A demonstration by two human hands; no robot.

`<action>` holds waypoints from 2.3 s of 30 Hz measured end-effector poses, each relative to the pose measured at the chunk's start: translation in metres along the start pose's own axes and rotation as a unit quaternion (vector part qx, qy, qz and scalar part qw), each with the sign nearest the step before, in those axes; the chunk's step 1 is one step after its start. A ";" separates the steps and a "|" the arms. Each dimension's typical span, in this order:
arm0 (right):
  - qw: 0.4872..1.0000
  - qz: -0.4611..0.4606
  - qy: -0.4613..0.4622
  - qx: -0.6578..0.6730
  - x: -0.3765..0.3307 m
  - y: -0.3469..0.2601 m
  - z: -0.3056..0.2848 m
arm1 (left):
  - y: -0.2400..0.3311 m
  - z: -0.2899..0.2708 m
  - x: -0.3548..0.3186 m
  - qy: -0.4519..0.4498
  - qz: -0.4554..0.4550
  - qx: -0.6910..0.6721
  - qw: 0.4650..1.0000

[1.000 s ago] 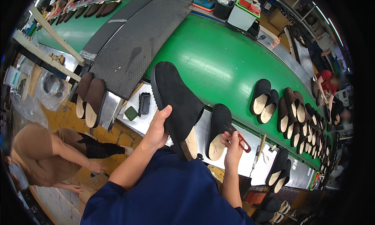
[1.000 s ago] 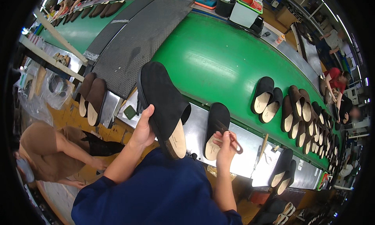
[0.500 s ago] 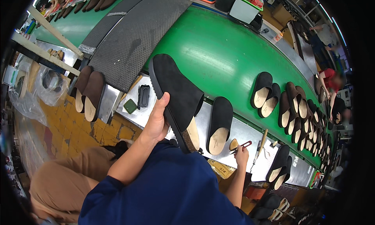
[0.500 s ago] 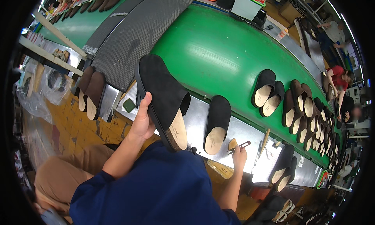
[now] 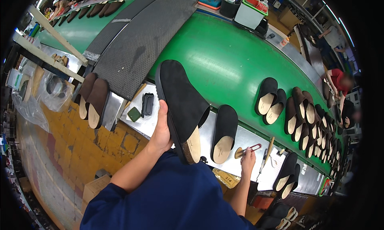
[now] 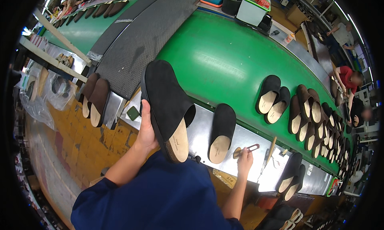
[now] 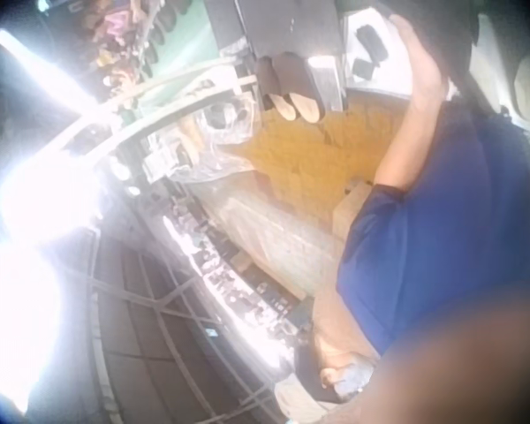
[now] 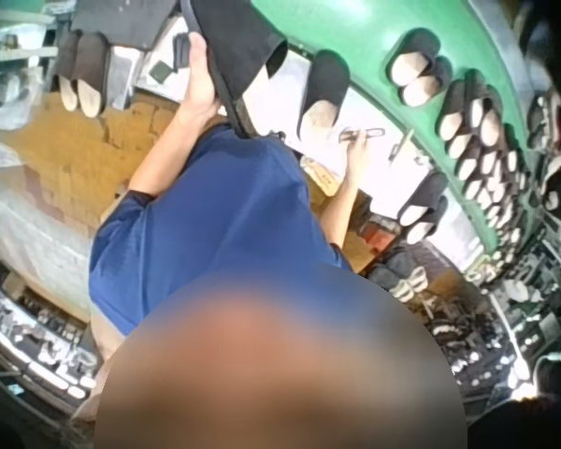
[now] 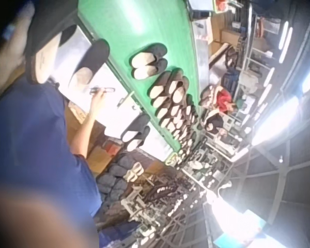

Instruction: The person picks up pairs of black and brown slippers from a green conveyor belt, rubs the edges with a small block, and uses scissors to trim excess material from the slipper edges. The person then places the finished slippers back on the belt.

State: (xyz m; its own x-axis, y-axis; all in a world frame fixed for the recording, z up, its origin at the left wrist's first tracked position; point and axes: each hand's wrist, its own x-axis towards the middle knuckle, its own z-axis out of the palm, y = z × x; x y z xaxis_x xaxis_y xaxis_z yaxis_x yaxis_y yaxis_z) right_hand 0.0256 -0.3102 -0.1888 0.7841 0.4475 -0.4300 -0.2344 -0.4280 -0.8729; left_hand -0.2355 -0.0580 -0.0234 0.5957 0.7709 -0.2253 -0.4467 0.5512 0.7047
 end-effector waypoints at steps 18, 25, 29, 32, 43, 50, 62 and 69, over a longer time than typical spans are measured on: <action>0.725 -0.671 -0.116 -0.100 -0.138 -0.204 0.152 | -0.024 0.018 -0.028 -0.039 -0.018 0.042 0.998; 0.727 -0.667 -0.103 -0.126 -0.142 -0.201 0.154 | -0.030 0.016 -0.029 -0.020 0.032 0.068 0.997; 0.723 -0.662 -0.123 -0.156 -0.146 -0.202 0.150 | -0.033 0.013 -0.032 -0.017 0.027 0.050 0.998; 0.727 -0.646 -0.157 -0.172 -0.149 -0.202 0.146 | -0.036 0.009 -0.033 -0.012 0.016 0.039 0.999; 0.794 -0.529 -0.288 -0.078 -0.145 -0.184 0.125 | -0.031 -0.001 -0.011 0.011 -0.040 -0.024 0.999; 0.933 -0.307 0.059 -0.177 -0.025 -0.080 0.075 | -0.084 -0.113 0.048 -0.018 -0.217 -0.164 0.962; 0.929 -0.230 0.012 -0.291 -0.020 0.007 0.038 | -0.121 -0.139 -0.009 0.196 -0.155 0.182 0.951; 0.915 -0.185 0.013 -0.359 0.016 0.019 0.065 | -0.101 -0.115 0.011 0.155 -0.127 0.102 0.974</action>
State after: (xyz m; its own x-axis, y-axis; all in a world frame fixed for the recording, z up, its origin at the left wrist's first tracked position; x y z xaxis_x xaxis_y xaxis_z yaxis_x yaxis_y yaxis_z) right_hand -0.0035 -0.2605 -0.2277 0.7495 0.6506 -0.1223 0.4794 -0.6608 -0.5775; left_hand -0.2607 -0.0683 -0.1742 0.4257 0.6948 -0.5797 -0.1503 0.6860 0.7119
